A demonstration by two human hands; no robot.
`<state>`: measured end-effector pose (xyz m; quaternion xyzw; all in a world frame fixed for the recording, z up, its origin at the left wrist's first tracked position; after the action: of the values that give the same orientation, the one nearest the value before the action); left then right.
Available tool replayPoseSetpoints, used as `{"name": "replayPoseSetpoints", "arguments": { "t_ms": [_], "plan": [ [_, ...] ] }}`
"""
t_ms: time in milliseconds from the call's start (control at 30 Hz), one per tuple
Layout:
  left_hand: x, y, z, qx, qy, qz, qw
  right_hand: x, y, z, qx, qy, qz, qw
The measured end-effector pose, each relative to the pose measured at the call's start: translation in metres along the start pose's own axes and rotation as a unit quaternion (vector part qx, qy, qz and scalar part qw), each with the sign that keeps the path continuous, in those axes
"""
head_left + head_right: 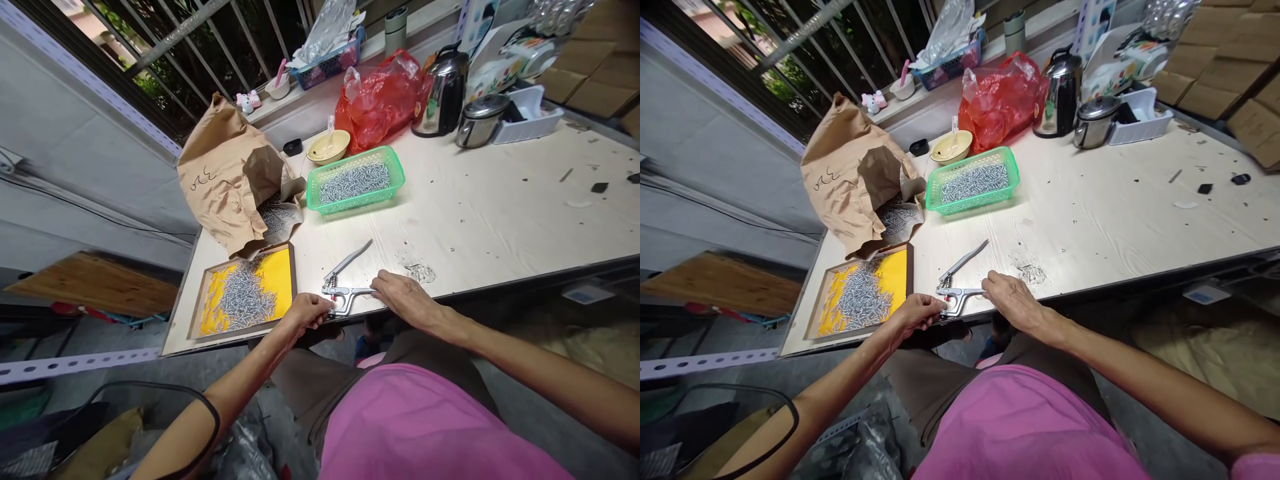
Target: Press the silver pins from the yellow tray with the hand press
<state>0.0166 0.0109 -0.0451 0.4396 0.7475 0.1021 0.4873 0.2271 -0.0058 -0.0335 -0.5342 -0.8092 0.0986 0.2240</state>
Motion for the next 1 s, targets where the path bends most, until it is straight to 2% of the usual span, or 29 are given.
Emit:
{"name": "replayPoseSetpoints", "arguments": {
  "t_ms": [133, 267, 433, 600, 700, 867, 1000],
  "plan": [
    [-0.001, 0.005, 0.001, 0.014, -0.022, 0.009, 1.0, 0.002, 0.001, -0.008, 0.007, -0.012, -0.025, 1.0],
    [-0.001, 0.005, 0.0, 0.014, -0.028, 0.02, 0.999, 0.019, 0.013, -0.018, -0.004, -0.002, -0.054, 0.999],
    [-0.001, 0.004, 0.0, 0.016, -0.025, 0.026, 0.999, 0.044, 0.029, -0.006, -0.021, -0.069, -0.106, 0.992],
    [0.0, 0.003, -0.001, 0.027, -0.014, 0.025, 0.999, 0.056, 0.037, 0.002, -0.015, -0.081, -0.131, 0.988],
    [0.001, 0.002, 0.0, 0.029, -0.018, 0.023, 0.999, 0.061, 0.037, 0.002, -0.02, -0.101, -0.135, 0.985],
    [0.001, 0.001, 0.001, 0.02, -0.014, 0.017, 1.0, 0.066, 0.028, -0.007, -0.026, -0.087, -0.133, 0.987],
    [-0.003, 0.001, -0.002, 0.042, 0.004, 0.022, 0.999, 0.06, 0.021, -0.015, -0.038, -0.086, -0.117, 0.989]
  ]
}}
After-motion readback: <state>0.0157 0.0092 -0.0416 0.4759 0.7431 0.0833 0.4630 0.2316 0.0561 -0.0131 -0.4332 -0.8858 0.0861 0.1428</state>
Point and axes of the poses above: each hand's wrist, its own x-axis towards the middle knuckle, its own z-axis out of the palm, y = z × x, the point moved 6 cm from there along x, towards the middle knuckle, and after that the axes turned 13 degrees about y, right-handed, at the moved point
